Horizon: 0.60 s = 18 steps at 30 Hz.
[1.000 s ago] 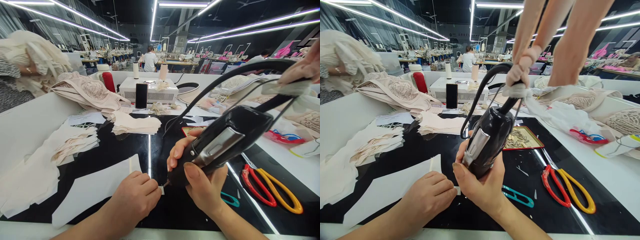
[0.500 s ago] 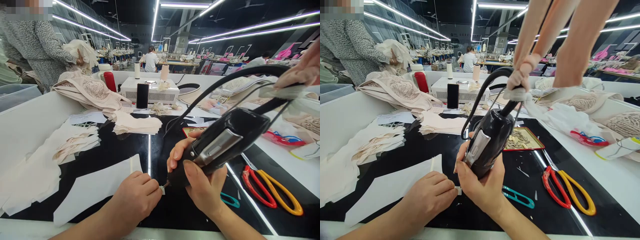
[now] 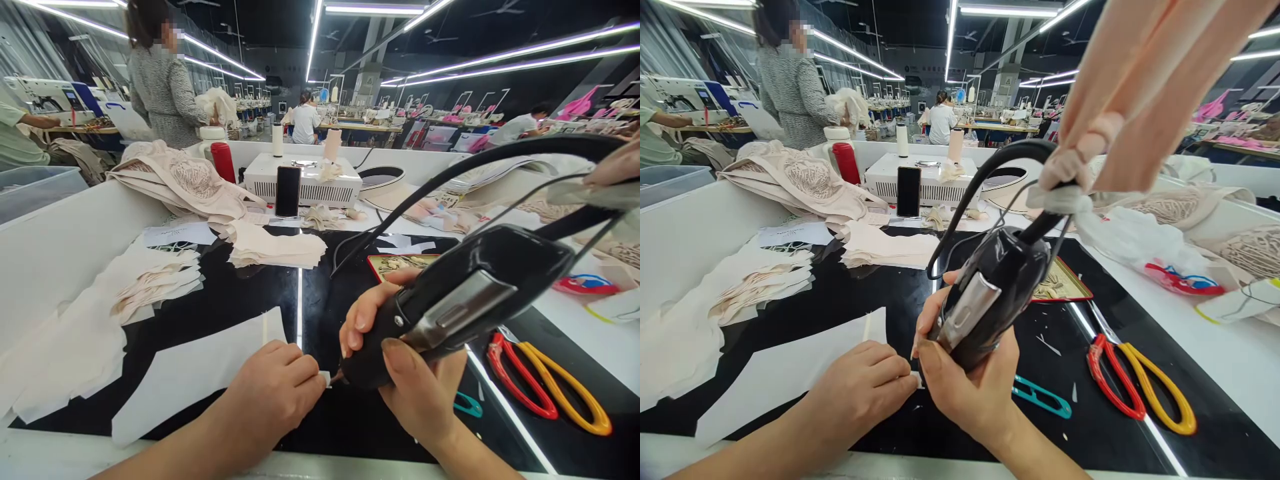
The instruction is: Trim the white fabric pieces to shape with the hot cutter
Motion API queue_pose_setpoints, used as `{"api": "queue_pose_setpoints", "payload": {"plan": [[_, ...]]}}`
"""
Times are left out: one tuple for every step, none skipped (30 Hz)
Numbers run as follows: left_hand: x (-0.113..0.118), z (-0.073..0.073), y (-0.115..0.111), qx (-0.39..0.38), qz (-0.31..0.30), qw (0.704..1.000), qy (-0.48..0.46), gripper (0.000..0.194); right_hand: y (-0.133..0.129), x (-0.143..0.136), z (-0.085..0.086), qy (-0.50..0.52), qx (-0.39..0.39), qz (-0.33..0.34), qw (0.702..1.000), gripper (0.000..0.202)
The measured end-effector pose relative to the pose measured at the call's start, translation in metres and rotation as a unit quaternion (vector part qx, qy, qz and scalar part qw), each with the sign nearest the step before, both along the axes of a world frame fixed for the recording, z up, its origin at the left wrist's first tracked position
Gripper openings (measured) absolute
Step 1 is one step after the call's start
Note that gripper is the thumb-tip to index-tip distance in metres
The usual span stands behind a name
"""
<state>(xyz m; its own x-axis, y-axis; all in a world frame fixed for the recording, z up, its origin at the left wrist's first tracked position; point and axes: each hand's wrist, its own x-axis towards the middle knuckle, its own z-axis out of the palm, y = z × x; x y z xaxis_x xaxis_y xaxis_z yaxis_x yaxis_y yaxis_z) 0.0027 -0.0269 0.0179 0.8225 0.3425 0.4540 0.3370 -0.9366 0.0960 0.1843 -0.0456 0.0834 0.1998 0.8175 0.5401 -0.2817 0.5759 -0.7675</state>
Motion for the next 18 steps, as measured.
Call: {"api": "queue_pose_setpoints", "payload": {"plan": [[0.000,-0.001,0.000,0.000,0.001,1.000,-0.001,0.018,0.000,0.000,0.000,-0.005,-0.001,-0.004,1.000,0.036],[0.000,-0.001,0.000,-0.002,0.001,1.000,-0.003,0.018,-0.001,0.000,0.001,-0.010,-0.001,-0.009,1.000,0.035],[0.000,-0.002,0.000,-0.005,0.001,1.000,-0.005,0.017,-0.001,0.000,0.001,-0.013,-0.001,-0.012,1.000,0.035],[0.000,-0.002,0.000,-0.008,0.002,1.000,-0.008,0.017,-0.001,0.000,0.001,-0.014,0.000,-0.014,1.000,0.035],[-0.001,-0.003,0.000,-0.010,0.003,1.000,-0.011,0.017,-0.001,0.000,0.001,-0.012,0.000,-0.014,1.000,0.035],[-0.001,-0.003,0.001,-0.010,0.004,1.000,-0.014,0.017,-0.001,0.001,0.001,-0.008,0.001,-0.011,1.000,0.036],[-0.002,-0.003,0.001,-0.008,0.004,1.000,-0.017,0.017,-0.001,0.001,0.001,-0.003,0.001,-0.007,1.000,0.037],[-0.003,-0.003,0.002,-0.005,0.003,1.000,-0.020,0.018,0.000,0.001,0.001,0.002,0.002,-0.002,1.000,0.038],[-0.005,-0.002,0.003,-0.001,0.001,1.000,-0.024,0.019,0.000,0.001,0.000,0.006,0.003,0.002,1.000,0.038],[-0.006,-0.002,0.005,0.003,-0.003,1.000,-0.026,0.020,0.000,0.002,0.000,0.011,0.004,0.005,1.000,0.039],[-0.008,-0.002,0.006,0.006,-0.006,1.000,-0.027,0.021,-0.001,0.002,0.000,0.015,0.005,0.008,1.000,0.039],[-0.011,-0.002,0.007,0.006,-0.009,1.000,-0.025,0.020,-0.001,0.002,-0.001,0.017,0.007,0.009,1.000,0.039],[-0.014,-0.002,0.009,0.003,-0.011,1.000,-0.023,0.019,-0.001,0.002,-0.001,0.018,0.007,0.009,1.000,0.039],[-0.016,-0.002,0.009,-0.001,-0.012,1.000,-0.021,0.018,-0.001,0.002,-0.001,0.018,0.008,0.010,1.000,0.039],[-0.019,-0.002,0.010,-0.007,-0.013,1.000,-0.020,0.016,-0.001,0.003,-0.001,0.018,0.008,0.011,1.000,0.039],[-0.022,-0.002,0.010,-0.013,-0.013,1.000,-0.019,0.014,-0.001,0.003,-0.002,0.018,0.009,0.013,1.000,0.039],[-0.024,-0.002,0.011,-0.017,-0.013,1.000,-0.022,0.013,-0.001,0.003,-0.002,0.019,0.010,0.013,1.000,0.039],[-0.026,-0.002,0.011,-0.019,-0.011,0.999,-0.025,0.012,-0.001,0.003,-0.002,0.020,0.010,0.013,1.000,0.038]]}}
